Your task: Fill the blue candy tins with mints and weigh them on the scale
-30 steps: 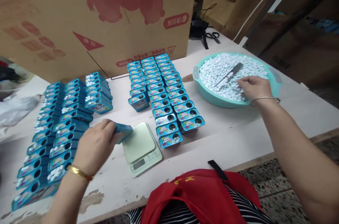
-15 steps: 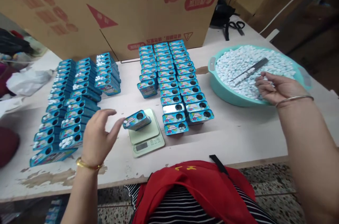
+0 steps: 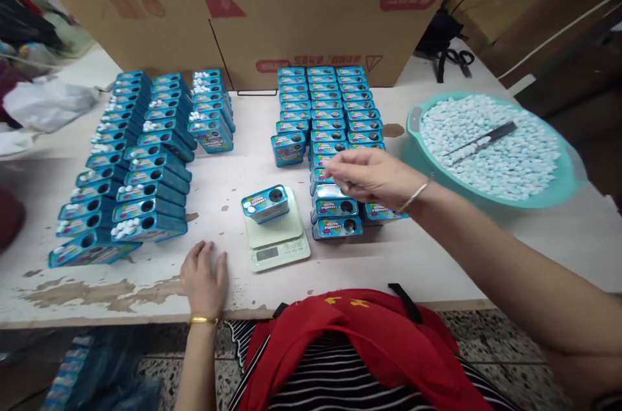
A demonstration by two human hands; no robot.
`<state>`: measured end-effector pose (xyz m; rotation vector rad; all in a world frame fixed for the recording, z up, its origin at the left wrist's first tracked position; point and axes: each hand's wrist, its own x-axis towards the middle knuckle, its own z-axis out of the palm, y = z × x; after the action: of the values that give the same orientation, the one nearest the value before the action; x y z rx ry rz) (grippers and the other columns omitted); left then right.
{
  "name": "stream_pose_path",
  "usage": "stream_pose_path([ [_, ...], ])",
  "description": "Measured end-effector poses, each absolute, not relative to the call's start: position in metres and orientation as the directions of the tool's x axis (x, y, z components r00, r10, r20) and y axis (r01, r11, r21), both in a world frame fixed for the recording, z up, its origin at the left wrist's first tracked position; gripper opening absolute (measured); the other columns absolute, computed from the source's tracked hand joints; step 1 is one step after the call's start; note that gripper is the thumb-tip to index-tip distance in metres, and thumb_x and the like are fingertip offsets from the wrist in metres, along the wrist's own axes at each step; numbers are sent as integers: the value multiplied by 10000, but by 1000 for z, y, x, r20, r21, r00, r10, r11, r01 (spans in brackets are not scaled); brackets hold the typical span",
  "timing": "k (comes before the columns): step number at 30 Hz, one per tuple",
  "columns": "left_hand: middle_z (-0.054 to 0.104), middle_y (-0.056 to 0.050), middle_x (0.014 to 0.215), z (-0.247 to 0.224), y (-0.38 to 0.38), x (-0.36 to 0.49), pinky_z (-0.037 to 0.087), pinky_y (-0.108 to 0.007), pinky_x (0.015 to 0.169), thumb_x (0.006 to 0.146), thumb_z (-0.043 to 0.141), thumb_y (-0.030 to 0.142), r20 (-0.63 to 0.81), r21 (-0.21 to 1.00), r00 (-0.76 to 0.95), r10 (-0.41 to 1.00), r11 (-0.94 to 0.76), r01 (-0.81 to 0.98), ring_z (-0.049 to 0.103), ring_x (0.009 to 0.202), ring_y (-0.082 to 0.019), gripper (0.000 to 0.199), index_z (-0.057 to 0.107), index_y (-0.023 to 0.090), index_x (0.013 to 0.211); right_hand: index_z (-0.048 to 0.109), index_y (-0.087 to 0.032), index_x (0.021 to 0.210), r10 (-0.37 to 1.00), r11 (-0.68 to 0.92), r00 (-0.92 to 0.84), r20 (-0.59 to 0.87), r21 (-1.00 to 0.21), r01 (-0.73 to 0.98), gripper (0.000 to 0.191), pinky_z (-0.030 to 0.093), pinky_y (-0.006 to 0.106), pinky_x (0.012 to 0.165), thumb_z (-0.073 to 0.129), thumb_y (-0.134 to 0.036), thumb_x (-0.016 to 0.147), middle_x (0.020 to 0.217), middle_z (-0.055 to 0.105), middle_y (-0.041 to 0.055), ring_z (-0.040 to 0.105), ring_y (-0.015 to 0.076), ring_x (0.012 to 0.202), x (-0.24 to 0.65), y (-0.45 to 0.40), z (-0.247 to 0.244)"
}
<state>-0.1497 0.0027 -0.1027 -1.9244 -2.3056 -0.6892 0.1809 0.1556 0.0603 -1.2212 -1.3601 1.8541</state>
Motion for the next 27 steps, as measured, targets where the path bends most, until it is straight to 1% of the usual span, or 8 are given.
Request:
stream_pose_path([
  [2, 550, -165, 1178, -103, 2, -149, 407, -455, 975, 874, 464, 417, 336, 297, -224, 915, 123, 947, 513, 1113, -272, 397, 573, 126, 1120, 566, -139, 735, 821, -175, -508, -260, -962, 209, 324, 198, 207, 434, 642, -449, 790, 514, 412, -67, 295, 35, 432, 154, 158, 61],
  [4, 555, -163, 1170, -103, 2, -151, 410, -451, 969, 872, 468, 424, 342, 302, -228, 912, 124, 945, 519, 1100, -271, 400, 577, 127, 1115, 576, -126, 692, 819, 49, -555, -148, -944, 326, 300, 265, 211, 505, 632, -399, 805, 540, 437, -54, 357, 52, 508, 132, 160, 64],
  [6, 555, -162, 1172, -104, 3, -152, 407, -452, 969, 869, 470, 432, 347, 310, -236, 908, 126, 942, 521, 1097, -271, 405, 577, 128, 1115, 595, -115, 678, 800, 238, -595, -81, -867, 438, 261, 287, 216, 571, 631, -332, 820, 586, 483, -37, 394, 62, 573, 114, 161, 67],
  [9, 554, -155, 1176, -104, 2, -153, 398, -462, 975, 862, 477, 436, 349, 333, -253, 902, 133, 933, 518, 1101, -273, 397, 577, 145, 1112, 620, -110, 708, 767, 381, -632, -109, -715, 586, 190, 273, 216, 597, 631, -250, 836, 624, 520, -20, 405, 67, 601, 97, 162, 67],
  [13, 549, -144, 1190, -104, 1, -153, 387, -476, 983, 852, 501, 414, 325, 357, -272, 906, 149, 922, 512, 1120, -279, 367, 576, 171, 1117, 631, -118, 765, 740, 455, -656, -149, -607, 651, 190, 254, 215, 583, 633, -291, 844, 682, 553, 3, 411, 76, 608, 87, 164, 62],
  [16, 546, -150, 1197, -103, 1, -152, 389, -478, 979, 853, 504, 407, 310, 358, -273, 911, 154, 921, 510, 1122, -286, 365, 572, 167, 1120, 638, -125, 817, 740, 460, -653, -162, -586, 667, 208, 258, 215, 588, 635, -331, 842, 700, 567, 11, 434, 86, 620, 85, 166, 60],
  [22, 540, -149, 1205, -103, 0, -151, 378, -477, 986, 851, 509, 393, 306, 371, -283, 909, 160, 915, 499, 1133, -284, 358, 564, 176, 1130, 640, -116, 883, 734, 448, -641, -223, -550, 704, 171, 264, 217, 586, 626, -283, 849, 696, 556, 14, 442, 96, 630, 82, 167, 65],
  [27, 544, -151, 1201, -103, 0, -151, 380, -462, 986, 852, 511, 397, 308, 355, -273, 911, 156, 922, 503, 1127, -282, 360, 567, 168, 1124, 620, -135, 941, 732, 458, -648, -210, -552, 696, 187, 253, 215, 566, 624, -298, 849, 687, 554, 7, 435, 96, 608, 83, 169, 62],
])
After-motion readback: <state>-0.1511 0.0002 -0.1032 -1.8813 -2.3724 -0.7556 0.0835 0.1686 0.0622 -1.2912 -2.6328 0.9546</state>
